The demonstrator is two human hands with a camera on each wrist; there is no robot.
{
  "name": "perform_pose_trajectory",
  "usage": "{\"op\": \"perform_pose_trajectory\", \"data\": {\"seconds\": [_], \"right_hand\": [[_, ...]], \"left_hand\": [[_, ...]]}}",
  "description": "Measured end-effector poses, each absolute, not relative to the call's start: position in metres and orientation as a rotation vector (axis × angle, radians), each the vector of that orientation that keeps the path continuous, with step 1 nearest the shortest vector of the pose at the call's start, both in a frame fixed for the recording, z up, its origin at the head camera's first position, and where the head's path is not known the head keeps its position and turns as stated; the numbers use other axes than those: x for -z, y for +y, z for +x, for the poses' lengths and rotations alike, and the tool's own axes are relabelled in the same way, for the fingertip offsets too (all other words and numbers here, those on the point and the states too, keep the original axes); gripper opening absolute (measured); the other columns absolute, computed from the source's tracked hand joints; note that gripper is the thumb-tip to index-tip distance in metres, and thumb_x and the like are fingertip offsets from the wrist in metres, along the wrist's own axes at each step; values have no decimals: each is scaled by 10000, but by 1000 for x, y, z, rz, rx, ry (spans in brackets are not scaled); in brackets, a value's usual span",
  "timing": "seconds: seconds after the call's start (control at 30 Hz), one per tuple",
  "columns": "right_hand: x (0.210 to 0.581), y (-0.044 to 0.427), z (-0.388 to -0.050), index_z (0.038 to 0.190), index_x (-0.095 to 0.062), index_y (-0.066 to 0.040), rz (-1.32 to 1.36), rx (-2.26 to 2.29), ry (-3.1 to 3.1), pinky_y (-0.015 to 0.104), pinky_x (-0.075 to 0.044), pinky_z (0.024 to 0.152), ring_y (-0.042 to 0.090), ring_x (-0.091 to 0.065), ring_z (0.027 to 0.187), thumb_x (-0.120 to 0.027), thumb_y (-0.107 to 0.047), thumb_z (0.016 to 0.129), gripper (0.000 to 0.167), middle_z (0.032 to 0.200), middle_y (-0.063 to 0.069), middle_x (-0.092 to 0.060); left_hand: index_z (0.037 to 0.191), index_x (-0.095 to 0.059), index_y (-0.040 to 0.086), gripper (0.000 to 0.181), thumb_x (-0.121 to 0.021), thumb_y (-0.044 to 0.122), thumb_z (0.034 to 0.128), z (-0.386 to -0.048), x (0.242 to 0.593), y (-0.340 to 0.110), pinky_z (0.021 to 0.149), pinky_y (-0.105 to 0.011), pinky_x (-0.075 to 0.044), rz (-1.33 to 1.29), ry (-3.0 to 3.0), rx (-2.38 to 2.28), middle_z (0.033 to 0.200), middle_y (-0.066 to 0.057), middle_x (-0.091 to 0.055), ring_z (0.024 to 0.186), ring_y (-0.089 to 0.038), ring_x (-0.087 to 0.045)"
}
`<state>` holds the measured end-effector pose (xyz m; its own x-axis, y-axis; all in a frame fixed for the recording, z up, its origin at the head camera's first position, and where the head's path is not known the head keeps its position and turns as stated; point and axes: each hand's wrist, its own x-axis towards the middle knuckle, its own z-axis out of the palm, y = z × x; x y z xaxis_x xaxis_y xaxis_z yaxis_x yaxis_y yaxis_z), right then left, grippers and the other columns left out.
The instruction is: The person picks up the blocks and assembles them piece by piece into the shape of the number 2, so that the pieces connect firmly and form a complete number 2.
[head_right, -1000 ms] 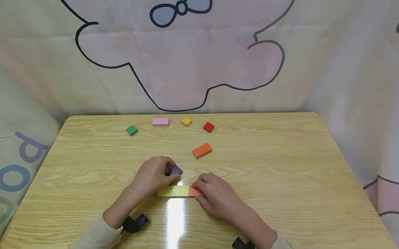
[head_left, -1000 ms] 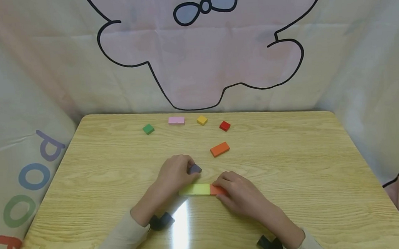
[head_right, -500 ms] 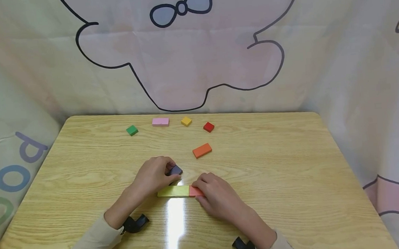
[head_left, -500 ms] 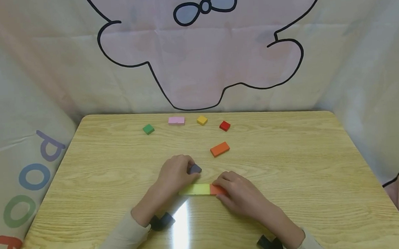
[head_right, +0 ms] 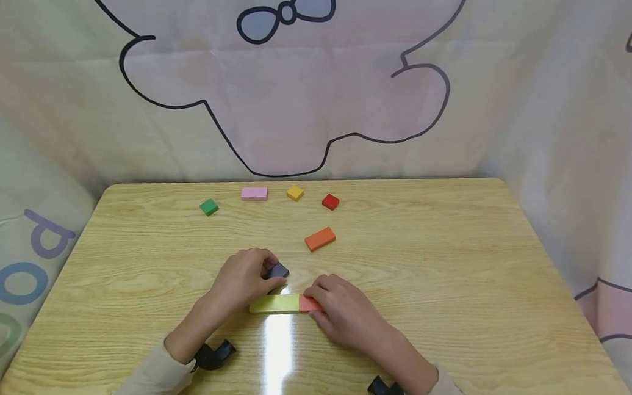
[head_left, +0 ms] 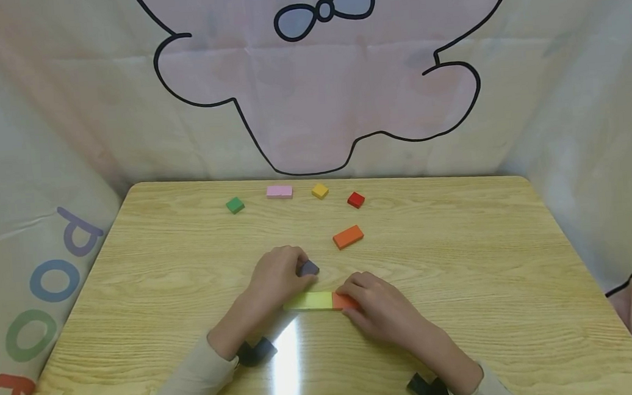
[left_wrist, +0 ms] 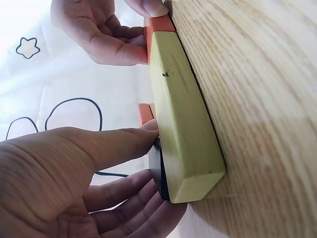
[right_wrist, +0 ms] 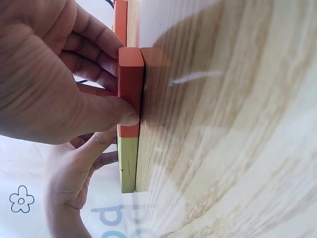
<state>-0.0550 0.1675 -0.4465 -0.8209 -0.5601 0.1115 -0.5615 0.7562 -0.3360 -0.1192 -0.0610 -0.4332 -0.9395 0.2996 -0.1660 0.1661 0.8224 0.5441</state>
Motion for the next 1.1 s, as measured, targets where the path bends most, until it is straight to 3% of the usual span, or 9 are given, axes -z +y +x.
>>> {"op": "perform_pose_trajectory", "data": {"seconds": [0.47,0.83,1.1], "right_hand": [[447,167,-55,1152,-766,-124,956,-547,-2903,316,-588,846,126,-663,975,-815,-238,942,244,1107,-4,-722],[440,169,-55,1288,-712,-115,949,-467,-2915,377,-591,945,184,-690,1091,-835,-282,916,426,1199,25,-714],[436,170,-55,1293,-722,-127,944,-501,-2858,371,-593,927,169,-693,1065,-794,-309,948,397,1181,6,-715]], "left_hand": [[1109,-785,52,356,-887,294,869,-119,432,-60,658,-273,-390,346,2744,-789,919,-33,-731,767,-169,-563],[1115,-783,49,356,-885,288,871,-119,433,-60,669,-272,-404,331,2746,-800,940,-42,-747,772,-171,-574],[1080,-791,36,339,-890,279,866,-119,433,-61,659,-269,-414,328,2757,-813,899,-46,-741,745,-177,-574]]}}
